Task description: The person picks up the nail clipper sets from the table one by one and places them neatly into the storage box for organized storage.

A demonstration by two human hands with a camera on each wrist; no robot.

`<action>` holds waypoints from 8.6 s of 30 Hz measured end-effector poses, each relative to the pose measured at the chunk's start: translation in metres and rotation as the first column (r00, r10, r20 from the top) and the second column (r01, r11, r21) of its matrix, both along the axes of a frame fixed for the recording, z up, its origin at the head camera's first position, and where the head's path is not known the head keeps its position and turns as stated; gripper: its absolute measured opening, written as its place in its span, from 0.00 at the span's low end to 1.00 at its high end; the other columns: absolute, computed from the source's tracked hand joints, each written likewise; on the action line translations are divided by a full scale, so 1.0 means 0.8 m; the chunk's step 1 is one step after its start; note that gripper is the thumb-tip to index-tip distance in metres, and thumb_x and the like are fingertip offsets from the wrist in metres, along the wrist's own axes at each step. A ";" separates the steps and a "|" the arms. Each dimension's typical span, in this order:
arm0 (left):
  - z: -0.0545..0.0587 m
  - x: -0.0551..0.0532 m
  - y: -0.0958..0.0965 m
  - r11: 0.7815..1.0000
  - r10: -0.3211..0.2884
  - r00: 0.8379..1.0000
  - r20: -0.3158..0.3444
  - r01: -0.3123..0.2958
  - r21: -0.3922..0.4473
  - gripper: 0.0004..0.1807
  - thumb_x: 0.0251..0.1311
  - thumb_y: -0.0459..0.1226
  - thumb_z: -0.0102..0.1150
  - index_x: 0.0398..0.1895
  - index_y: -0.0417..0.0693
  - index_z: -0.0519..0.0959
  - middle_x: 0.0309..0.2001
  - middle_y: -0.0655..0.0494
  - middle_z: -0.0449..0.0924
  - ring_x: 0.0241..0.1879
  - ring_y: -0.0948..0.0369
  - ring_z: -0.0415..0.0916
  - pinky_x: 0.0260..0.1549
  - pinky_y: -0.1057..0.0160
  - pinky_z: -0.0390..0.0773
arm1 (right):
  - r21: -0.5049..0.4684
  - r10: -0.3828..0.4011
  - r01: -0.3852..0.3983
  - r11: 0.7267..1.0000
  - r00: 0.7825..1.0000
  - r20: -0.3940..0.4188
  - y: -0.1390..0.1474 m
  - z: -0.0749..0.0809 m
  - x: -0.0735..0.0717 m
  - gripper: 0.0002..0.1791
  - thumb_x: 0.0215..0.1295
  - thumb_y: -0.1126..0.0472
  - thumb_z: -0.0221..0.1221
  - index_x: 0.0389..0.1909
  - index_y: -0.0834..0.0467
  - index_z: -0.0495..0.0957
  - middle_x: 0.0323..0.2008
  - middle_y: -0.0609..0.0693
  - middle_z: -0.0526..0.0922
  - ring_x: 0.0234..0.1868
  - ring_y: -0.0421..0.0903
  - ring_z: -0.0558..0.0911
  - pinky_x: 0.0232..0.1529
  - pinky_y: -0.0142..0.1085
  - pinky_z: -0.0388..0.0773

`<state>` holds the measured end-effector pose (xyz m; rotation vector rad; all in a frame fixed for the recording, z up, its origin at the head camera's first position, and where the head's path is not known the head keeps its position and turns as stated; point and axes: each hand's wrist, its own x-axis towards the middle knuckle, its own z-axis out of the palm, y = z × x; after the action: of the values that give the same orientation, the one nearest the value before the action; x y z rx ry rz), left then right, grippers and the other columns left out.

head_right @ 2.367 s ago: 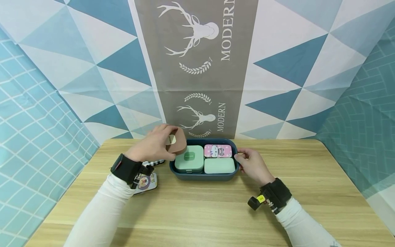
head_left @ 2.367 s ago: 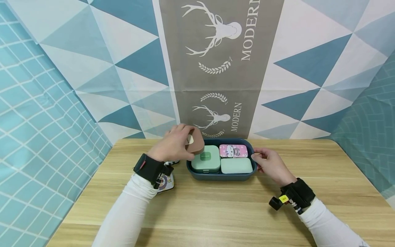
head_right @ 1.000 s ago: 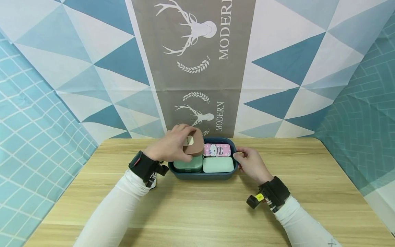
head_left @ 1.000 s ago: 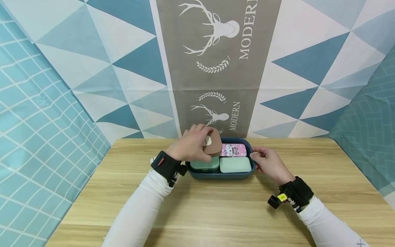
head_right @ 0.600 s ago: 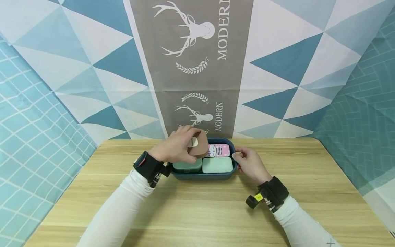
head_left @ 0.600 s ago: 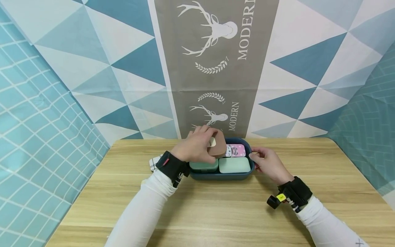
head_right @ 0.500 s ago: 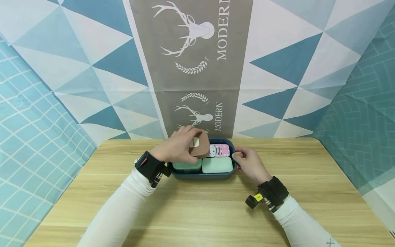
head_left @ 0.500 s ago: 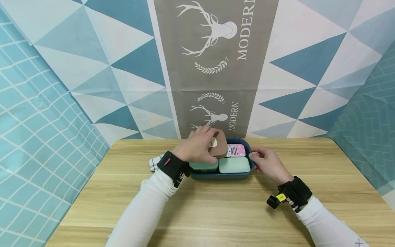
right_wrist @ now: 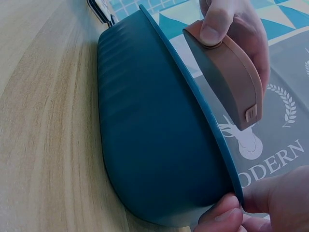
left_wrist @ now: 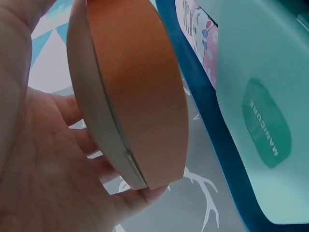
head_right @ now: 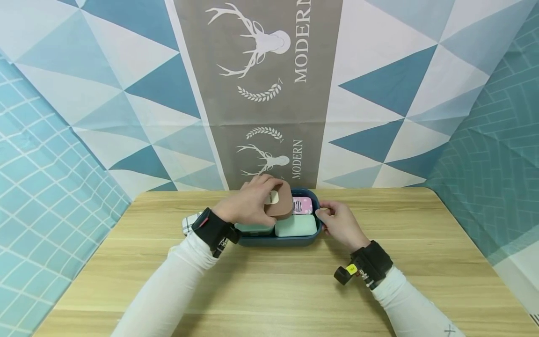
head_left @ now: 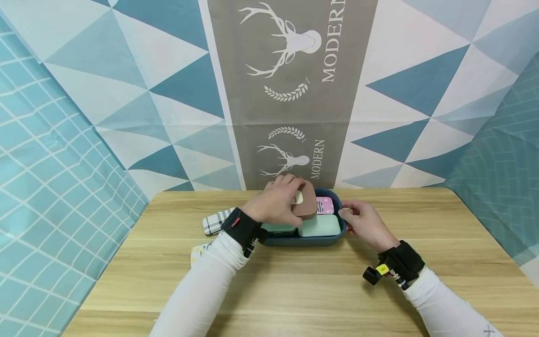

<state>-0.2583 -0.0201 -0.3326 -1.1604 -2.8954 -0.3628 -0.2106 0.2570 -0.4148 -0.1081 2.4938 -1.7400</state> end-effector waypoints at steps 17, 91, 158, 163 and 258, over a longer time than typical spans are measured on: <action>-0.006 -0.003 0.018 0.999 -0.036 0.999 0.014 0.036 0.002 0.52 0.48 0.52 0.77 0.78 0.49 0.67 0.69 0.54 0.69 0.63 0.54 0.64 0.64 0.46 0.69 | -0.031 -0.006 0.006 1.000 1.000 0.005 0.001 0.000 0.000 0.27 0.83 0.60 0.55 0.75 0.70 0.67 0.40 0.59 0.78 0.31 0.47 0.77 0.29 0.37 0.79; -0.026 -0.009 0.073 0.991 -0.069 0.995 0.066 0.076 -0.110 0.49 0.52 0.51 0.77 0.77 0.48 0.67 0.65 0.56 0.71 0.61 0.56 0.66 0.64 0.53 0.71 | -0.053 0.038 -0.037 0.998 0.999 0.020 0.005 0.000 -0.001 0.26 0.84 0.65 0.46 0.77 0.70 0.64 0.39 0.59 0.77 0.31 0.46 0.76 0.31 0.38 0.78; -0.029 -0.006 0.080 0.981 -0.037 0.993 0.112 0.057 -0.185 0.51 0.58 0.55 0.74 0.81 0.48 0.63 0.69 0.53 0.68 0.68 0.54 0.66 0.68 0.56 0.69 | -0.048 0.061 -0.061 0.997 0.998 0.001 0.006 0.001 0.001 0.25 0.84 0.65 0.46 0.76 0.70 0.65 0.38 0.59 0.77 0.31 0.47 0.76 0.32 0.39 0.78; -0.028 -0.006 0.079 0.980 -0.031 0.994 0.106 0.050 -0.190 0.52 0.59 0.57 0.74 0.82 0.48 0.62 0.71 0.52 0.67 0.68 0.54 0.65 0.70 0.55 0.67 | -0.046 0.052 -0.051 0.998 0.999 0.006 0.005 0.002 0.000 0.25 0.84 0.65 0.47 0.76 0.71 0.65 0.39 0.59 0.78 0.32 0.46 0.76 0.32 0.38 0.79; -0.009 0.035 -0.075 0.987 0.137 0.990 0.012 -0.138 0.080 0.57 0.59 0.60 0.74 0.84 0.45 0.58 0.80 0.44 0.60 0.78 0.44 0.57 0.75 0.44 0.60 | -0.028 0.023 -0.022 0.999 1.000 0.015 0.003 0.001 0.000 0.27 0.84 0.63 0.50 0.76 0.71 0.64 0.38 0.59 0.78 0.31 0.46 0.77 0.31 0.38 0.80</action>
<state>-0.2304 -0.0799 -0.3399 -0.9441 -2.9149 -0.4764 -0.2106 0.2596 -0.4142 -0.1242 2.4493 -1.7603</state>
